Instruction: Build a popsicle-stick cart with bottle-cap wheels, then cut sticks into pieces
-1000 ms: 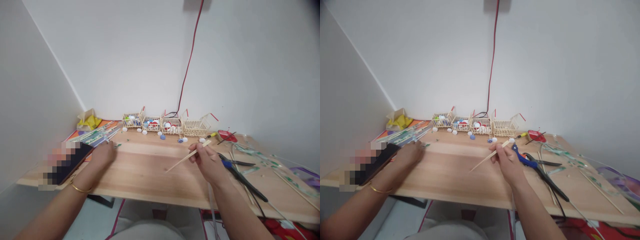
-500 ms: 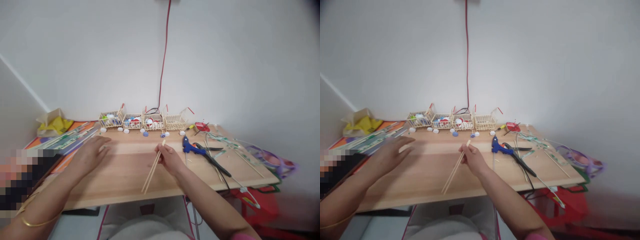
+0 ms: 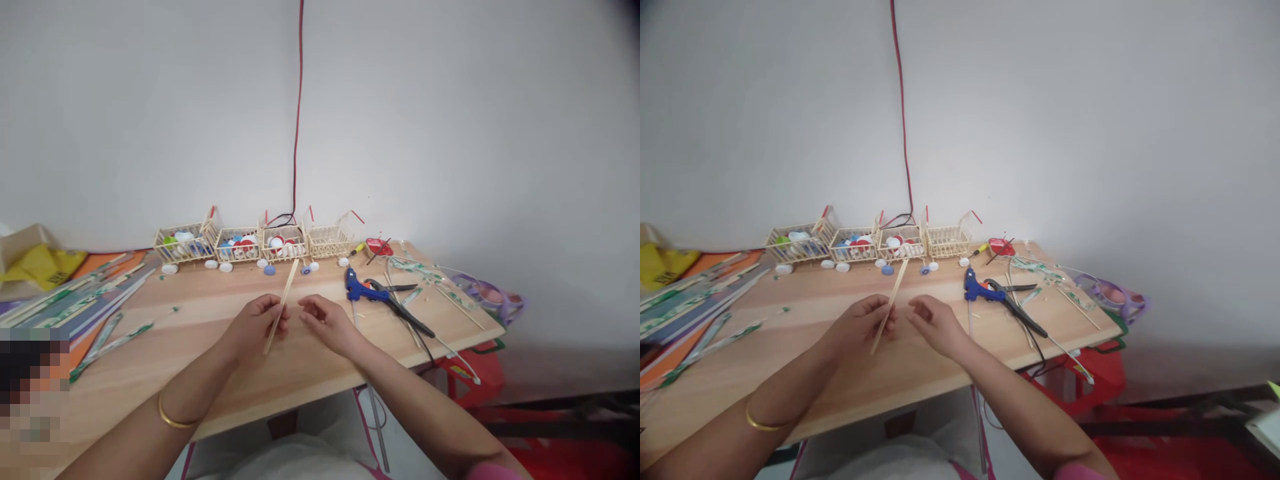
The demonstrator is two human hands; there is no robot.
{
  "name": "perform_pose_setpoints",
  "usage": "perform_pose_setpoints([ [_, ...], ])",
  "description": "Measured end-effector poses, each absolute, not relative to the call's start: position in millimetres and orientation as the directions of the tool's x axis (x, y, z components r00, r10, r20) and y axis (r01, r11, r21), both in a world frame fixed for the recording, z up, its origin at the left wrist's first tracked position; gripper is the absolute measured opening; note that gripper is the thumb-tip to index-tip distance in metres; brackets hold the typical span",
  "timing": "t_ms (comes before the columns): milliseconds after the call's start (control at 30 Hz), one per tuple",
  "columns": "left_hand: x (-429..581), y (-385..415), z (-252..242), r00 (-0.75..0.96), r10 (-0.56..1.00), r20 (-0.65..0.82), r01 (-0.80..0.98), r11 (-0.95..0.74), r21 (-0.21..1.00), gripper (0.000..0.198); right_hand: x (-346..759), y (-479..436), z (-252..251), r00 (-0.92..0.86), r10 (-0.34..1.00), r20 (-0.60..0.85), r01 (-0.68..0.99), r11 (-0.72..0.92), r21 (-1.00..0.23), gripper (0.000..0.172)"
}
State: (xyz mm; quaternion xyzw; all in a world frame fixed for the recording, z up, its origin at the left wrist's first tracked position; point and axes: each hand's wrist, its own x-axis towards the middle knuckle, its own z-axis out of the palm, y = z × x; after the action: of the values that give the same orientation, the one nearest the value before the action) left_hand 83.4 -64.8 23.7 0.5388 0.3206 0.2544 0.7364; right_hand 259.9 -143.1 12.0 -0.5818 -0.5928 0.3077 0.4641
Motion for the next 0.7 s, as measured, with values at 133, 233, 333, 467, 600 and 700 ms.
perform_pose_setpoints([
  [133,84,-63,11,0.702,0.666,-0.252,-0.163,0.495,0.854,0.033,270,-139,13,0.068,0.978,0.195,0.567,0.123,-0.815,0.021],
  [233,83,-66,8,0.727,0.641,-0.247,-0.159,0.507,0.847,0.03,268,-121,26,0.039,0.989,0.144,0.446,0.111,-0.888,0.023],
  [333,82,-66,7,0.725,0.645,-0.239,-0.141,0.48,0.866,0.03,262,-99,36,-0.051,0.993,0.107,0.288,0.117,-0.95,0.026],
  [467,82,-63,1,0.714,0.653,-0.253,-0.091,0.444,0.891,0.029,263,-80,30,-0.063,0.991,0.121,0.183,0.131,-0.974,0.029],
  [600,82,-58,-4,0.708,0.648,-0.279,0.013,0.383,0.924,0.029,277,-74,16,0.099,0.986,0.136,0.091,0.127,-0.988,0.031],
  [700,80,-51,-1,0.653,0.716,-0.247,0.117,0.227,0.967,0.034,286,-74,11,0.141,0.985,0.1,0.019,0.099,-0.995,0.028],
])
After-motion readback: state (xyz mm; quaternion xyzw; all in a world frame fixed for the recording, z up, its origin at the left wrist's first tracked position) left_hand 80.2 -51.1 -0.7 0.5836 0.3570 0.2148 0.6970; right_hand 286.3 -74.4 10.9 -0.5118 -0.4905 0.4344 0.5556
